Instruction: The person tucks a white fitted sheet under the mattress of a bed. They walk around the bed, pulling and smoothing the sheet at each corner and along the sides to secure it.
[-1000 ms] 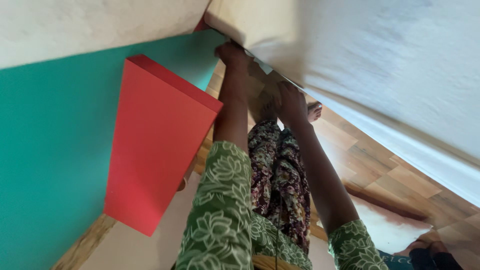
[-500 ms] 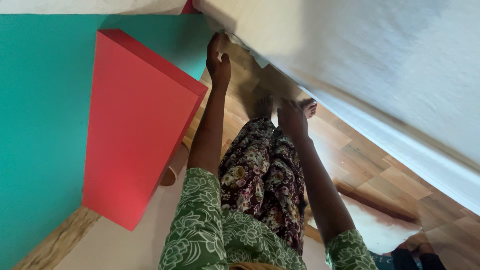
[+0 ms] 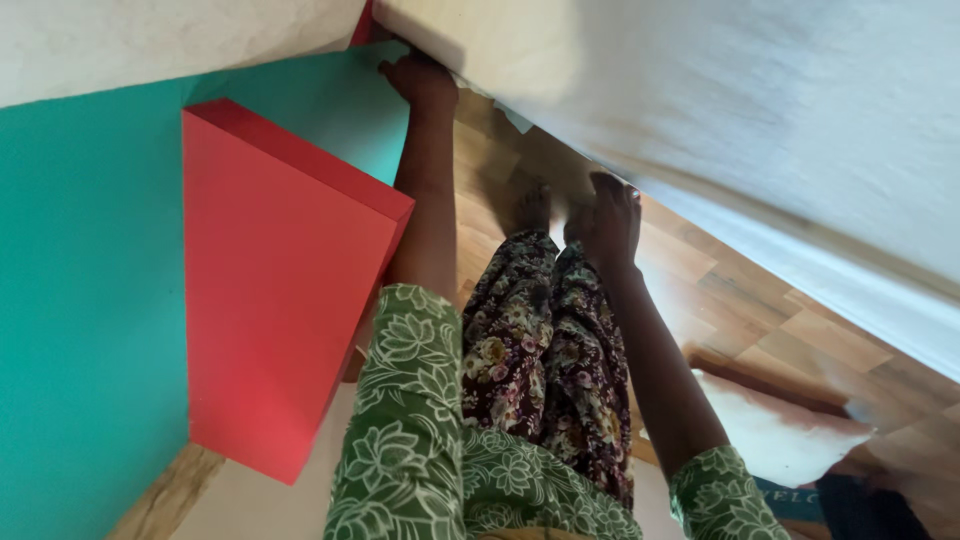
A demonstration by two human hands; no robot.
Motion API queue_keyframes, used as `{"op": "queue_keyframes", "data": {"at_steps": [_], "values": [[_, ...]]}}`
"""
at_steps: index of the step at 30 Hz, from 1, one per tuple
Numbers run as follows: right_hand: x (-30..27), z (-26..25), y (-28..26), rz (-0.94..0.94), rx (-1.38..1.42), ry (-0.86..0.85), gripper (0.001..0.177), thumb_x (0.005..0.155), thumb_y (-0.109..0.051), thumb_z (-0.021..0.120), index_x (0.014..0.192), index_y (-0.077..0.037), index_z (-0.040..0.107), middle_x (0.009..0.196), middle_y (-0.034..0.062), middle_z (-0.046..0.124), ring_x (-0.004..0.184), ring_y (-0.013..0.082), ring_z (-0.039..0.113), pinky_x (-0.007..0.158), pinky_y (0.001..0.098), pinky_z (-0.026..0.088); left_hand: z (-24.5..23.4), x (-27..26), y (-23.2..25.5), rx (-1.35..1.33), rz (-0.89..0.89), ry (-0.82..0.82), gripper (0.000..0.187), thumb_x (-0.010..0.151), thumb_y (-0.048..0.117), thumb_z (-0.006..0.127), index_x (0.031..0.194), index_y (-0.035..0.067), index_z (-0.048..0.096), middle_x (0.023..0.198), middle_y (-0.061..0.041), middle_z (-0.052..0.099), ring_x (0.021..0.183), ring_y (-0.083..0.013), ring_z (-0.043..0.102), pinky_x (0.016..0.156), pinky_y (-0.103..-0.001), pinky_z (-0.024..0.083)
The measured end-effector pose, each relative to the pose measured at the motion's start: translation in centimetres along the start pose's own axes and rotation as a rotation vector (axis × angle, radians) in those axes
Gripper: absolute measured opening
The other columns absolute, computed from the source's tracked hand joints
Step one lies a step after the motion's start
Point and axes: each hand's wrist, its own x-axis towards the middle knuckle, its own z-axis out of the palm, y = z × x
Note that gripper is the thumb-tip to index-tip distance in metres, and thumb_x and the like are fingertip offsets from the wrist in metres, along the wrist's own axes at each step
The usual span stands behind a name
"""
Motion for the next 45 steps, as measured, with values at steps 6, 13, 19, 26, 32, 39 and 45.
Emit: {"op": "queue_keyframes", "data": {"at_steps": [6, 13, 19, 26, 32, 39, 45], "values": [[0.7, 0.1, -1.8, -0.003, -0.215, 0.027, 0.068, 0.09, -0.02, 0.066, 0.151, 0.002, 0.047, 0.149, 0.023, 0.051, 0.139, 0.0395, 0.045, 0.113, 0.0551, 0.032, 2.6, -4.1, 0.2, -0.154, 0.113, 0.123, 0.074, 0.088, 0.02, 0.058, 0.158, 0.006, 0.038, 0.163, -0.016, 0.041, 0.149, -0.0318, 0.039, 0.114, -0.055, 0.036], [0.1, 0.5, -1.8, 0.09, -0.365, -0.087, 0.089, 0.086, -0.027, 0.068, 0.161, 0.003, 0.031, 0.162, 0.0225, 0.037, 0.152, 0.0365, 0.031, 0.121, 0.0567, 0.022, 7.5, -19.0, 5.8, -0.412, 0.547, 0.143, 0.08, 0.094, 0.032, 0.069, 0.161, 0.009, 0.032, 0.168, -0.01, 0.028, 0.157, -0.0264, 0.027, 0.123, -0.058, 0.026], [1.2, 0.0, -0.3, 0.119, -0.327, -0.228, 0.101, 0.076, -0.034, 0.074, 0.16, -0.002, 0.029, 0.162, 0.0197, 0.037, 0.153, 0.0345, 0.029, 0.122, 0.0565, 0.019, 2.1, -16.1, 7.7, -0.26, 0.493, -0.039, 0.087, 0.077, 0.024, 0.078, 0.154, 0.009, 0.041, 0.16, -0.011, 0.037, 0.152, -0.032, 0.03, 0.123, -0.059, 0.024], [3.2, 0.2, 1.3, 0.24, -0.309, -0.4, 0.086, 0.083, -0.038, 0.073, 0.156, -0.007, 0.04, 0.148, 0.0223, 0.053, 0.137, 0.0395, 0.05, 0.111, 0.058, 0.038, 6.1, -13.6, 11.3, 0.168, 0.429, -0.014, 0.065, 0.095, 0.03, 0.064, 0.155, 0.01, 0.046, 0.16, -0.012, 0.042, 0.15, -0.0363, 0.031, 0.127, -0.057, 0.02], [4.1, 2.4, 0.8, 0.266, -0.433, -0.333, 0.081, 0.082, -0.028, 0.064, 0.157, -0.005, 0.042, 0.152, 0.0214, 0.051, 0.139, 0.0367, 0.049, 0.11, 0.062, 0.035, 5.7, -13.6, 12.7, 0.095, 0.296, 0.002, 0.052, 0.093, 0.025, 0.058, 0.144, 0.019, 0.052, 0.152, -0.006, 0.051, 0.147, -0.0307, 0.038, 0.125, -0.059, 0.018], [4.5, 3.0, -5.5, 0.019, -0.434, -0.195, 0.073, 0.087, -0.029, 0.063, 0.15, 0.004, 0.044, 0.151, 0.0258, 0.048, 0.143, 0.0377, 0.041, 0.116, 0.0597, 0.026, 0.2, -13.4, 6.0, -0.654, 0.591, 0.065, 0.067, 0.077, 0.008, 0.057, 0.143, 0.006, 0.055, 0.148, -0.02, 0.053, 0.14, -0.0388, 0.048, 0.106, -0.057, 0.036], [8.6, 3.6, -7.6, -0.348, -0.236, -0.174, 0.062, 0.09, -0.013, 0.062, 0.151, -0.007, 0.05, 0.152, 0.0162, 0.056, 0.138, 0.0336, 0.055, 0.116, 0.0456, 0.044, 8.2, -14.6, 3.1, -1.032, 0.047, 0.392, 0.051, 0.086, 0.004, 0.059, 0.137, 0.0, 0.058, 0.142, -0.023, 0.058, 0.136, -0.0417, 0.051, 0.119, -0.05, 0.04]]}}
